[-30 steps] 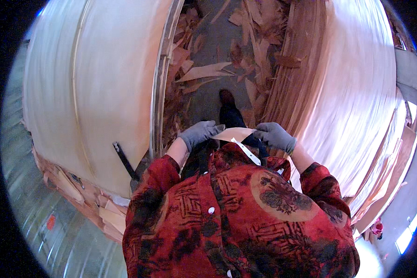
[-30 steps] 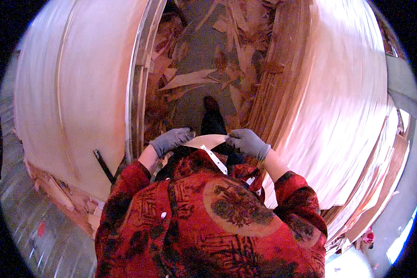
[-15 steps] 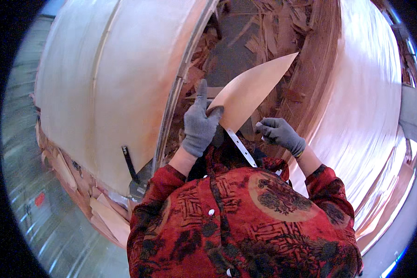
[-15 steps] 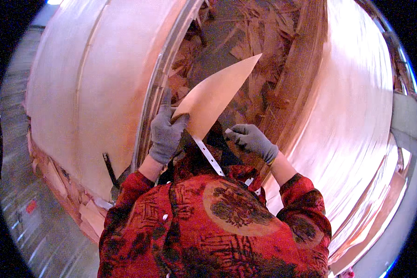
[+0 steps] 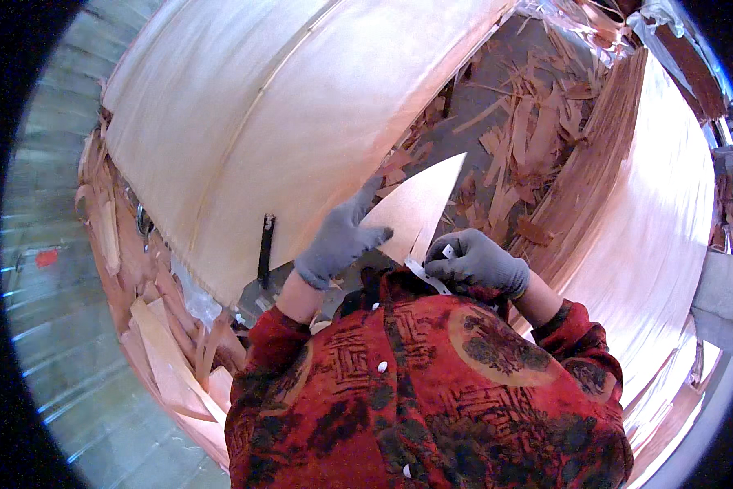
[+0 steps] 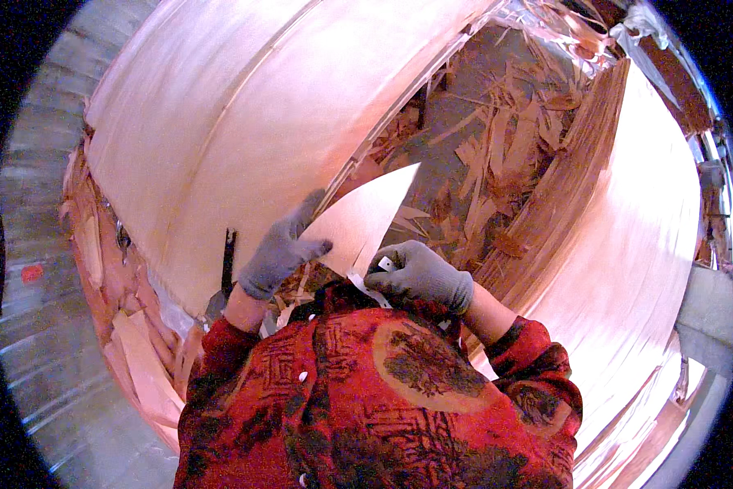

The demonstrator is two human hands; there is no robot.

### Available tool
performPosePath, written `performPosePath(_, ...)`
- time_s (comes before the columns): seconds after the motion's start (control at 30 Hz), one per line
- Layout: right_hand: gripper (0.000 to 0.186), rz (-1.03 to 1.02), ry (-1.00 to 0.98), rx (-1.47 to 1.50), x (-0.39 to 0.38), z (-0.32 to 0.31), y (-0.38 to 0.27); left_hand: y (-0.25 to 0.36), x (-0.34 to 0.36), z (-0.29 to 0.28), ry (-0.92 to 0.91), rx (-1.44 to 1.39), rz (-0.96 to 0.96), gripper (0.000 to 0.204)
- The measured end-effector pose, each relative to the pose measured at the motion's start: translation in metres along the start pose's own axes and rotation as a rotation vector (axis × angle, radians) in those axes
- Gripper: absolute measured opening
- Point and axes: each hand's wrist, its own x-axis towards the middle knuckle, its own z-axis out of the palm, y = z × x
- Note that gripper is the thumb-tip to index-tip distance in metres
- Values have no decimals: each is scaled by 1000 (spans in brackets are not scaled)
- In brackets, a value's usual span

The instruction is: The person uses a utility knife to trim excess wood veneer from the edges of a large curved surface. They peel away the cut strips and clear debris from the workspace. The person then lifts and repositions a large sheet of veneer to continue the trimming process.

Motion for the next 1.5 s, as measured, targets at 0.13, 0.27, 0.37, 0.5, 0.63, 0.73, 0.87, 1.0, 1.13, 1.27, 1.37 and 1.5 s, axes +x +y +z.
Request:
performPosePath(0.13,15,-21,0,-91,2,20,-15,-13,-21,-30,-383,-318,-9,80)
performPosePath(0.27,16,-133,-43,-187,11,44,-26,-36,-25,-62,-554,-219,-11,81)
performPosePath(0.37,17,-242,-71,-359,14,58,-34,-68,-14,-76,-654,-233,-234,88)
performPosePath(0.5,18,-308,-84,-440,12,72,-40,-104,-3,-51,-597,-372,-283,82)
performPosePath(0.63,16,-423,-100,-509,9,78,-41,-95,16,-27,-573,37,-7,76)
performPosePath(0.73,15,-449,-62,-574,7,83,-38,-65,14,-20,-541,-392,-17,58)
performPosePath(0.87,14,-431,18,-583,1,89,-34,-25,7,-22,-474,-440,-118,58)
performPosePath(1.0,14,-352,114,-560,-8,91,-36,-11,-12,-22,-142,-451,-139,53)
performPosePath(1.13,14,-291,184,-566,-14,93,-38,-11,-39,-21,30,-735,-330,44)
performPosePath(1.27,14,-314,162,-639,-12,96,-37,-10,-65,-32,-134,-576,-233,29)
performPosePath(1.37,13,-380,132,-669,-7,97,-38,-8,-72,-34,-217,-1068,-426,23)
performPosePath(1.5,14,-414,110,-738,-5,102,-41,-14,-75,-29,-50,-722,-378,20)
